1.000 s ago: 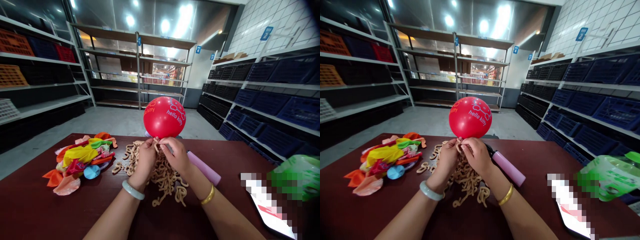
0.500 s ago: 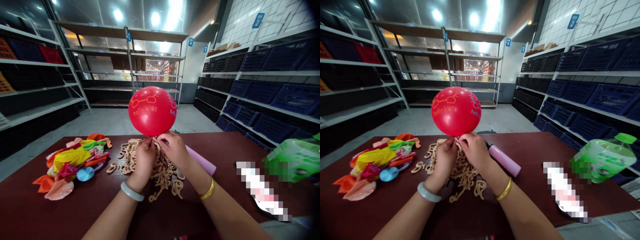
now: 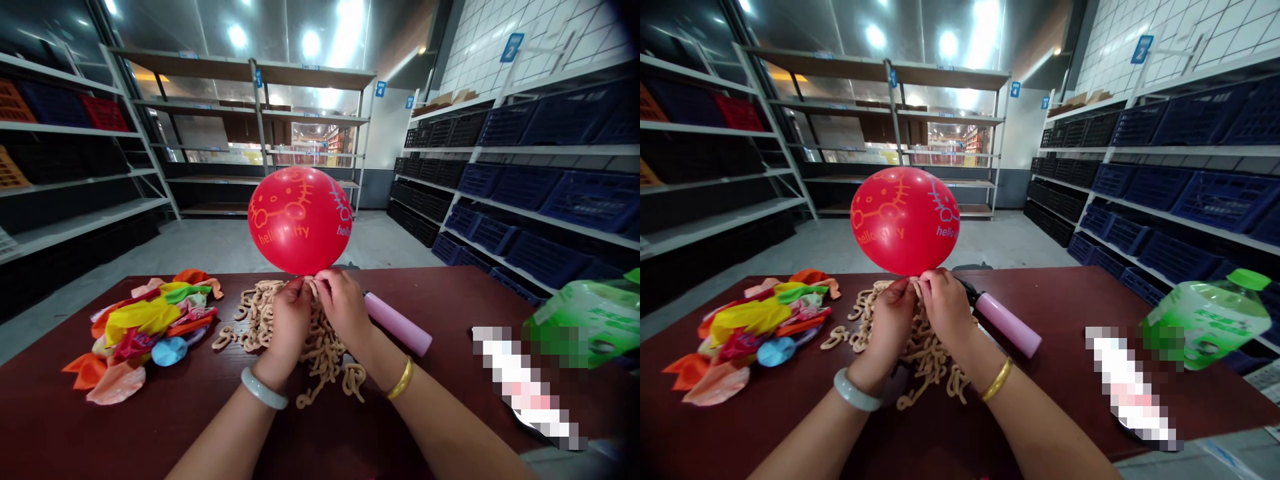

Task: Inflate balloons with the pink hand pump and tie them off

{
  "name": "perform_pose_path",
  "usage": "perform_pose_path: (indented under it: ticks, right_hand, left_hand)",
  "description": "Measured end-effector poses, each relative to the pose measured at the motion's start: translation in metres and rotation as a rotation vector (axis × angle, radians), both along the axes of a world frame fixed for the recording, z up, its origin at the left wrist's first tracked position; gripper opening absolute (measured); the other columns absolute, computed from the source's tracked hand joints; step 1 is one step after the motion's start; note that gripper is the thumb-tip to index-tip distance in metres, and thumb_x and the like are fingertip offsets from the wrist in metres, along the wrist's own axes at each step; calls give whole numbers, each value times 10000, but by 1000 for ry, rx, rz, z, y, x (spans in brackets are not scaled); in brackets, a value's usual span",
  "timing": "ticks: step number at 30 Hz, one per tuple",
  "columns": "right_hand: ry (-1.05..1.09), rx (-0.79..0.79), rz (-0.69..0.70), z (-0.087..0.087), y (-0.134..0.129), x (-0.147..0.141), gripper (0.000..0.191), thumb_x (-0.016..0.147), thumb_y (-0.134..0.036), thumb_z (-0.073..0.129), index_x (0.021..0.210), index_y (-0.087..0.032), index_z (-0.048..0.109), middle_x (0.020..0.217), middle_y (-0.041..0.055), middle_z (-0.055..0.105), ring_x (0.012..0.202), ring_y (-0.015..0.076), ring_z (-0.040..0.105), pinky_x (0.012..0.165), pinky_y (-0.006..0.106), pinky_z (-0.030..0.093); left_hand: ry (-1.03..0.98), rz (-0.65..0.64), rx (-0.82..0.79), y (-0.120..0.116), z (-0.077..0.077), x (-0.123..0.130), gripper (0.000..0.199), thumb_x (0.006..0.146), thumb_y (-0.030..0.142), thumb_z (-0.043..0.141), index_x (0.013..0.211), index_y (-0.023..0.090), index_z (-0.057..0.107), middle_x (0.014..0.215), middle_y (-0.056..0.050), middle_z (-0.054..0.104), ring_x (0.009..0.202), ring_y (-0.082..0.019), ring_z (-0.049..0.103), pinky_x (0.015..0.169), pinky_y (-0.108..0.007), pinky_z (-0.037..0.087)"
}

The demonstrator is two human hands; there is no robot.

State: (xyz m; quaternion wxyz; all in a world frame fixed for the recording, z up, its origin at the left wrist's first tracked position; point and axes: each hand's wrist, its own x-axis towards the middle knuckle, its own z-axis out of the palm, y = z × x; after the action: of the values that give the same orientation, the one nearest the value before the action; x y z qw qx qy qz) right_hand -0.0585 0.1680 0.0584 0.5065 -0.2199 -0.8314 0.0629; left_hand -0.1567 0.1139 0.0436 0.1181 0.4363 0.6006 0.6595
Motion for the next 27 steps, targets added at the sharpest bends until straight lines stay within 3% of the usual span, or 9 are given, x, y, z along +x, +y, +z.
perform_pose_path:
  ticks: [5,9,14,20,27]
  right_hand:
    - [54,-45,92,2,3,2,158,950,-205,486,990,-188,638,943,83,684,881,202,624,814,321,481]
    - [-15,-17,43,3,4,4,163,948,-216,489,934,-195,650,901,73,675,846,199,617,779,309,469]
    - [-67,24,-96,1,5,4,107,910,-219,520,887,-186,620,829,62,632,762,196,586,700,301,438]
    - [-6,-24,-121,0,8,3,64,881,-209,528,836,-201,574,794,48,621,763,192,572,700,296,429]
    - [-29,-13,-92,2,11,6,71,851,-213,563,780,-208,556,757,34,599,718,181,557,660,286,403]
  left_hand:
    - [54,62,-34,-1,2,0,257,870,306,497,847,142,694,753,-45,671,712,-169,586,688,-266,443]
    - [55,87,-72,-3,5,4,247,858,282,497,818,141,696,735,-46,676,695,-173,590,673,-268,445]
    - [-39,-23,-9,2,0,5,266,859,331,526,874,146,716,779,-52,696,737,-180,610,711,-274,467]
    - [-142,-155,27,6,-6,3,304,845,381,568,967,149,723,843,-63,702,781,-185,608,727,-276,472]
    - [1,-60,-10,1,0,1,267,851,334,544,901,140,722,690,-34,648,679,-166,572,644,-253,444]
